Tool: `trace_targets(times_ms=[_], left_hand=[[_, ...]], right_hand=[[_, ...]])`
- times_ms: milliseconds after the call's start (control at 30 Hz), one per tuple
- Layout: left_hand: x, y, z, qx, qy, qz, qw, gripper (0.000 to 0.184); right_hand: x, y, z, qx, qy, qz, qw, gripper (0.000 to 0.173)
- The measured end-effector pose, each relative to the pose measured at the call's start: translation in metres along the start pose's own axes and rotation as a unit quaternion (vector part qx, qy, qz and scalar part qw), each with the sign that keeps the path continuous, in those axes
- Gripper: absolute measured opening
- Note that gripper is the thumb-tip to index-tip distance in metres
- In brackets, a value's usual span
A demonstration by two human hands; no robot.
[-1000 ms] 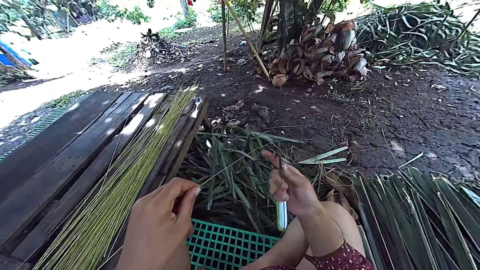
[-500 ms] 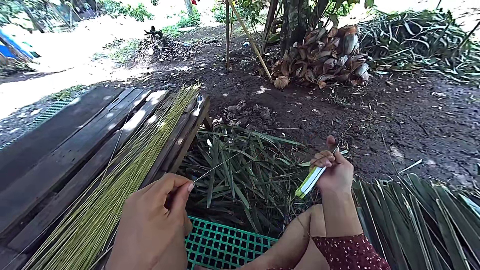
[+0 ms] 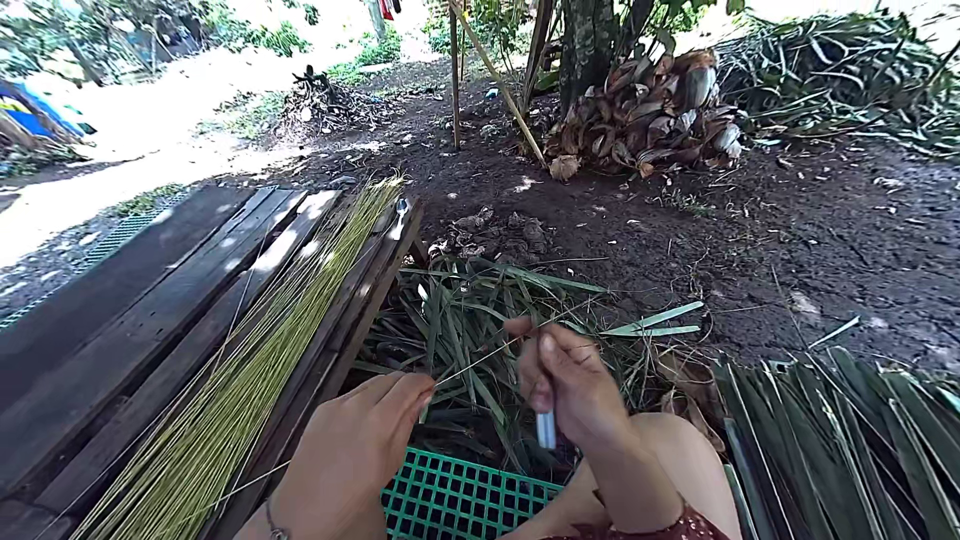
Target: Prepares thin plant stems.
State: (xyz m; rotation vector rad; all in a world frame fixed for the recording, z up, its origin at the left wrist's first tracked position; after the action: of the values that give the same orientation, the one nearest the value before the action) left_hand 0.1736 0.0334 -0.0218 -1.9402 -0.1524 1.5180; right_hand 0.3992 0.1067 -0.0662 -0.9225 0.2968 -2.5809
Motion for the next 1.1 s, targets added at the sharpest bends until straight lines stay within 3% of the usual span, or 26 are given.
trace_targets(times_ms=[100, 200, 300, 367, 433, 500, 567, 800, 933, 1100], left_hand=[[-0.006, 0.025, 0.044, 0.023, -0.09, 0.039, 0.995, 0.036], [-0.014, 0.051, 0.09, -0.015, -0.15, 0.094, 0.984, 0.032], [-0.017, 0.054, 0.106, -0.044, -0.133, 0.034, 0.99, 0.033], [-0.018, 0.039, 0.1, -0.095, -0.061, -0.078, 0.991, 0.035], [-0.019, 0.017, 0.081, -0.178, 0.083, -0.178, 0.964, 0.027], [-0.022, -0.006, 0.051, -0.236, 0.243, -0.23, 0.912, 0.014], [-0.02, -0.017, 0.027, -0.24, 0.346, -0.234, 0.876, 0.015], [-0.009, -0.017, -0.015, -0.192, 0.453, -0.235, 0.838, 0.008], [-0.005, -0.014, -0.021, -0.213, 0.481, -0.232, 0.818, 0.008], [-0.004, -0.014, -0.021, -0.225, 0.503, -0.245, 0.798, 0.008]], right_hand=[[-0.045, -0.008, 0.041, -0.082, 0.049, -0.102, 0.99, 0.027], [-0.082, -0.012, 0.074, -0.152, 0.073, -0.191, 0.967, 0.034], [-0.083, -0.012, 0.08, -0.14, 0.088, -0.191, 0.967, 0.033], [-0.067, -0.01, 0.065, -0.045, 0.128, -0.136, 0.981, 0.038], [-0.046, -0.006, 0.039, 0.062, 0.135, -0.045, 0.988, 0.048], [-0.022, 0.001, 0.014, 0.146, 0.1, 0.045, 0.983, 0.05], [-0.003, 0.008, -0.003, 0.193, 0.039, 0.093, 0.976, 0.048], [0.032, 0.014, -0.02, 0.15, -0.127, 0.077, 0.977, 0.048], [0.036, 0.014, -0.02, 0.125, -0.18, 0.009, 0.976, 0.036], [0.023, 0.011, -0.015, 0.082, -0.194, -0.072, 0.975, 0.034]])
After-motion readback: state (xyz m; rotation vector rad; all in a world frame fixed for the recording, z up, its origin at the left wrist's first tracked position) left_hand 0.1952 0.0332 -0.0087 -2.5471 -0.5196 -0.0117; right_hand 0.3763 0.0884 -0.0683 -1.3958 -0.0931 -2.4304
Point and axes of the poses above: each hand's wrist, its own y-axis away from the middle knuckle, its own x-axis out of the palm, z = x × y, the point moved 1 cm from there along -y, towards the middle knuckle, and after that the axes turned 5 degrees about -z, right-handed, at the moved point
